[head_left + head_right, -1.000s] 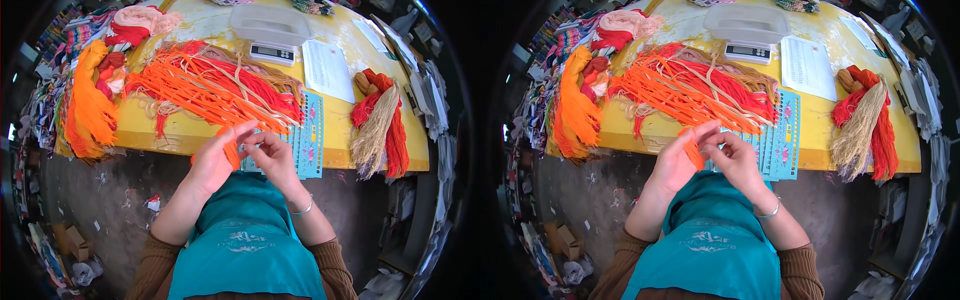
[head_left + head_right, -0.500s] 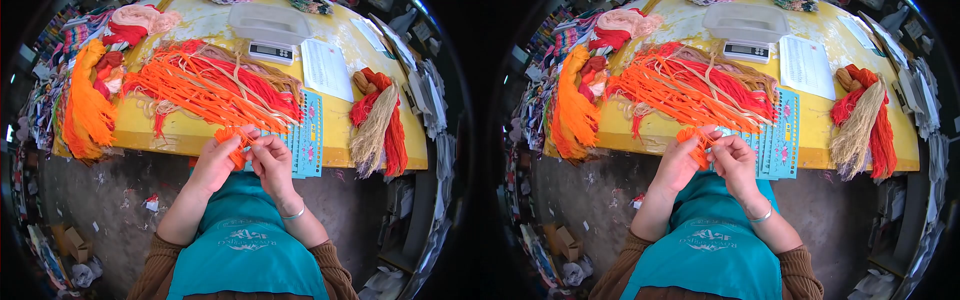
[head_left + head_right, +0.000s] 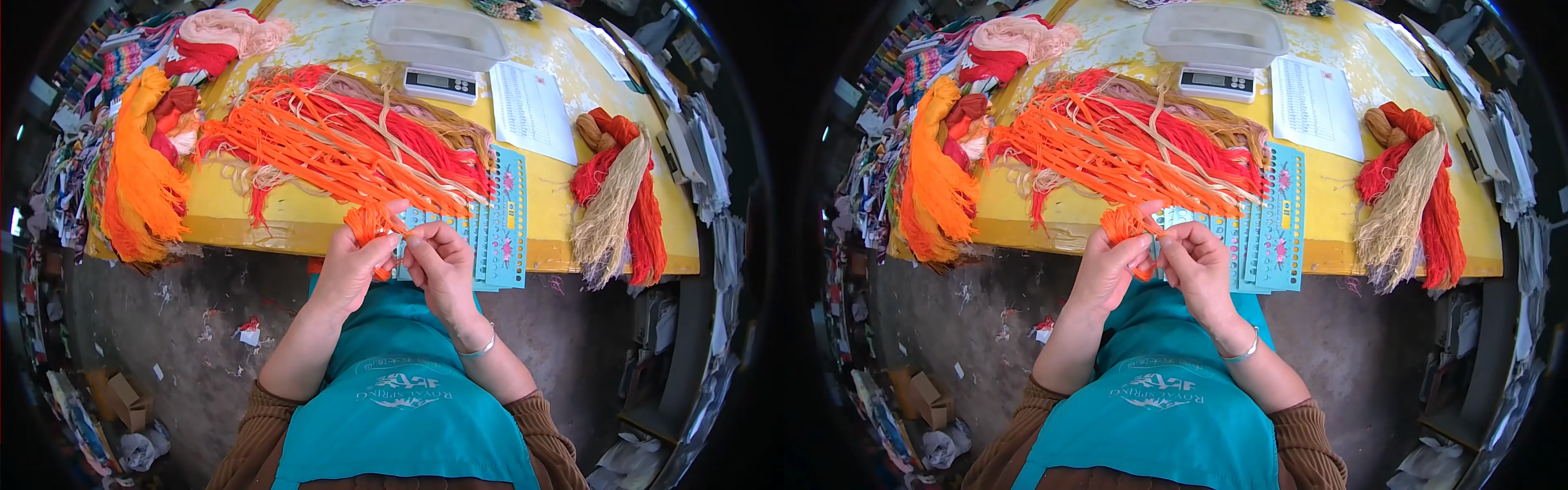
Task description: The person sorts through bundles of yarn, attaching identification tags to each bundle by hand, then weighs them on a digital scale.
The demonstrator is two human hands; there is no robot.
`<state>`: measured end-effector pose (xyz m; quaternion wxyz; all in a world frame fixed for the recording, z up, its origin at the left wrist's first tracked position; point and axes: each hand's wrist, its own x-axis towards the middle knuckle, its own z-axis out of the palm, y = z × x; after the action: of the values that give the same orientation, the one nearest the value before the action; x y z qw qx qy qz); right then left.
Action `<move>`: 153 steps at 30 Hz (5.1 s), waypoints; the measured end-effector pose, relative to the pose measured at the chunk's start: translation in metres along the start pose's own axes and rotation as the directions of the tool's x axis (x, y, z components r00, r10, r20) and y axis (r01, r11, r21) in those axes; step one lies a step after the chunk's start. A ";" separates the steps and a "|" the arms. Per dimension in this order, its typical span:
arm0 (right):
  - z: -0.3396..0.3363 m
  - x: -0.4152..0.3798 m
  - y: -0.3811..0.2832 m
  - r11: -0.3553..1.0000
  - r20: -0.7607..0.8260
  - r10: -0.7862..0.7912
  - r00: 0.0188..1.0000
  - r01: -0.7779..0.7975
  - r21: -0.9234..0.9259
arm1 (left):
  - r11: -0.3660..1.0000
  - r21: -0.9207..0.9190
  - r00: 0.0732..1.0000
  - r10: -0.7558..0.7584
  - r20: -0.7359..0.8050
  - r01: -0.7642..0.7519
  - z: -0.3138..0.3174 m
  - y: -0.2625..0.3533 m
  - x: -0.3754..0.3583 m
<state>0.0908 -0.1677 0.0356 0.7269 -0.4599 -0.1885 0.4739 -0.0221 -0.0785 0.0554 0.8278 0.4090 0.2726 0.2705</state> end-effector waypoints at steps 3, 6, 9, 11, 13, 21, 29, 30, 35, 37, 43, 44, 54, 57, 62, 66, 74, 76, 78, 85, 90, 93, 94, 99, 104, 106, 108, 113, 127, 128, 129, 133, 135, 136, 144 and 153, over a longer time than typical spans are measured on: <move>-0.001 0.001 0.001 0.999 -0.002 -0.014 1.000 0.014 -0.029 | 1.000 -0.026 1.000 -0.007 0.000 0.007 -0.002 -0.001 0.001; 0.000 0.001 0.001 0.996 0.001 -0.040 0.999 0.040 -0.077 | 0.999 -0.038 1.000 -0.016 0.007 0.017 -0.002 0.001 0.001; -0.001 0.001 0.001 0.991 -0.002 -0.055 0.998 0.055 -0.125 | 1.000 0.009 1.000 0.005 0.029 -0.006 -0.007 -0.001 0.001; -0.001 0.000 0.000 0.975 0.009 -0.071 0.997 0.072 -0.211 | 0.999 0.050 1.000 0.014 0.004 -0.014 -0.003 -0.001 0.001; -0.001 -0.001 0.000 0.969 0.011 -0.085 0.996 0.085 -0.233 | 0.996 0.092 1.000 0.023 -0.021 -0.021 -0.004 -0.002 0.001; -0.001 0.001 -0.002 0.980 -0.022 -0.024 0.999 0.019 -0.197 | 0.996 0.084 0.999 0.043 -0.006 -0.042 -0.007 -0.006 0.003; -0.013 0.006 -0.020 0.977 0.089 0.212 0.973 -0.213 0.010 | 0.992 0.126 0.996 -0.039 0.081 0.029 -0.030 -0.007 0.007; -0.019 0.008 -0.020 0.943 0.150 0.233 0.961 -0.261 0.208 | 0.995 0.042 0.985 -0.092 0.146 0.087 -0.033 -0.008 0.007; -0.021 0.012 -0.010 0.877 0.151 0.197 0.969 -0.243 0.415 | 0.949 -0.291 0.986 -0.081 0.146 0.121 -0.012 -0.006 0.006; -0.016 0.010 -0.009 0.954 0.085 0.188 0.978 -0.203 0.222 | 0.952 -0.294 0.987 -0.038 0.157 0.083 -0.008 -0.008 0.008; 0.001 0.006 -0.005 0.991 0.035 0.131 0.991 -0.131 -0.016 | 0.984 -0.170 0.992 -0.025 0.120 0.046 0.000 -0.011 0.007; 0.002 0.006 -0.003 0.992 0.017 0.122 0.992 -0.122 -0.021 | 0.985 -0.169 0.992 -0.025 0.120 0.046 0.000 -0.012 0.007; 0.001 0.003 0.000 0.989 -0.013 0.133 0.991 -0.131 0.068 | 0.981 -0.192 0.999 -0.037 0.036 0.043 -0.002 -0.011 0.005; -0.001 0.002 0.000 0.988 -0.011 0.134 0.991 -0.133 0.083 | 0.984 -0.175 1.000 -0.031 -0.004 0.030 -0.004 -0.012 0.003; -0.003 0.002 0.000 0.985 -0.006 0.147 0.989 -0.146 0.094 | 0.990 -0.138 0.999 -0.021 -0.033 0.016 -0.002 -0.011 0.002; -0.005 0.002 0.002 0.981 0.028 0.169 0.985 -0.171 0.096 | 0.997 -0.081 0.999 -0.001 -0.039 -0.002 -0.005 -0.013 0.002; -0.005 0.002 0.002 0.967 0.026 0.166 0.986 -0.168 0.193 | 0.995 -0.091 0.997 0.021 -0.070 -0.028 -0.001 -0.011 0.002; -0.006 0.002 0.002 0.967 0.027 0.160 0.987 -0.162 0.195 | 0.996 -0.089 0.997 0.018 -0.071 -0.025 -0.001 -0.011 0.002; -0.006 0.002 0.003 0.970 0.033 0.152 0.988 -0.156 0.188 | 0.996 -0.092 0.997 0.014 -0.072 -0.021 -0.002 -0.011 0.002; -0.014 0.005 -0.021 0.880 0.197 0.268 0.943 -0.323 0.348 | 0.980 -0.199 0.995 0.005 0.096 0.014 -0.014 -0.001 0.003; -0.020 0.009 -0.046 0.844 0.290 0.131 0.948 0.047 -0.534 | 0.968 0.187 0.969 -0.197 0.150 0.168 -0.026 0.025 -0.012; -0.032 0.016 -0.068 0.770 0.319 -0.023 0.948 0.220 -0.599 | 0.878 -0.435 0.937 -0.041 0.346 0.199 -0.121 0.030 -0.020; -0.039 0.021 -0.074 0.786 0.313 -0.070 0.947 0.246 -0.567 | 0.711 -0.666 0.946 0.001 0.325 0.228 -0.132 0.052 -0.023; -0.071 0.060 -0.126 0.942 0.195 -0.230 0.953 0.168 0.292 | 0.610 -0.714 0.938 0.257 -0.234 -0.345 -0.260 0.123 -0.078; -0.149 0.089 -0.205 0.945 -0.151 -0.308 0.939 0.320 0.064 | 0.663 -0.384 0.643 0.194 -0.741 -0.643 -0.423 0.148 -0.165; -0.195 0.097 -0.246 0.892 -0.325 -0.444 0.835 0.376 -0.252 | 0.706 -0.182 0.457 0.222 -0.861 -0.685 -0.453 0.158 -0.196; -0.262 0.104 -0.295 0.765 -0.513 -0.623 0.591 0.324 -0.556 | 0.742 0.019 0.196 0.201 -0.960 -0.670 -0.492 0.169 -0.221; -0.396 0.056 -0.444 0.239 -0.222 -0.964 0.146 0.116 -0.964 | 0.776 0.157 0.213 0.352 -0.912 -0.610 -0.435 0.203 -0.205; -0.113 0.032 -0.144 0.735 0.307 0.166 0.937 0.090 -0.672 | 0.957 -0.181 0.950 -0.176 0.258 0.226 -0.014 0.007 0.032; -0.108 0.031 -0.135 0.752 0.339 0.205 0.918 0.074 -0.655 | 0.957 -0.080 0.916 -0.240 0.320 0.279 0.010 0.000 0.038; -0.103 0.029 -0.127 0.767 0.370 0.243 0.897 0.056 -0.639 | 0.956 0.003 0.909 -0.279 0.311 0.292 0.029 -0.009 0.044; -0.100 0.026 -0.105 0.861 0.445 0.183 0.876 0.075 -0.503 | 0.954 0.210 0.892 -0.277 0.357 0.213 0.062 -0.027 0.063; -0.102 0.022 -0.114 0.844 0.376 0.259 0.890 -0.019 -0.536 | 0.958 0.203 0.910 -0.260 0.324 0.201 0.064 -0.033 0.067; -0.107 0.022 -0.108 0.830 0.357 0.178 0.917 0.054 -0.555 | 0.955 0.196 0.922 -0.271 0.278 0.221 0.064 -0.034 0.068; -0.143 0.049 -0.059 0.720 -0.082 -0.157 0.984 0.057 -0.692 | 0.941 0.213 0.953 -0.288 0.096 0.263 0.064 -0.046 0.081; -0.158 0.055 -0.042 0.663 -0.044 -0.214 0.976 0.112 -0.741 | 0.870 0.209 0.892 -0.449 -0.040 0.447 0.075 -0.053 0.084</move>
<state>0.2513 -0.2028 -0.0172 0.5312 -0.7230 -0.3563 0.2611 0.0994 -0.0893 0.0306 0.8207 0.4218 0.3834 0.0386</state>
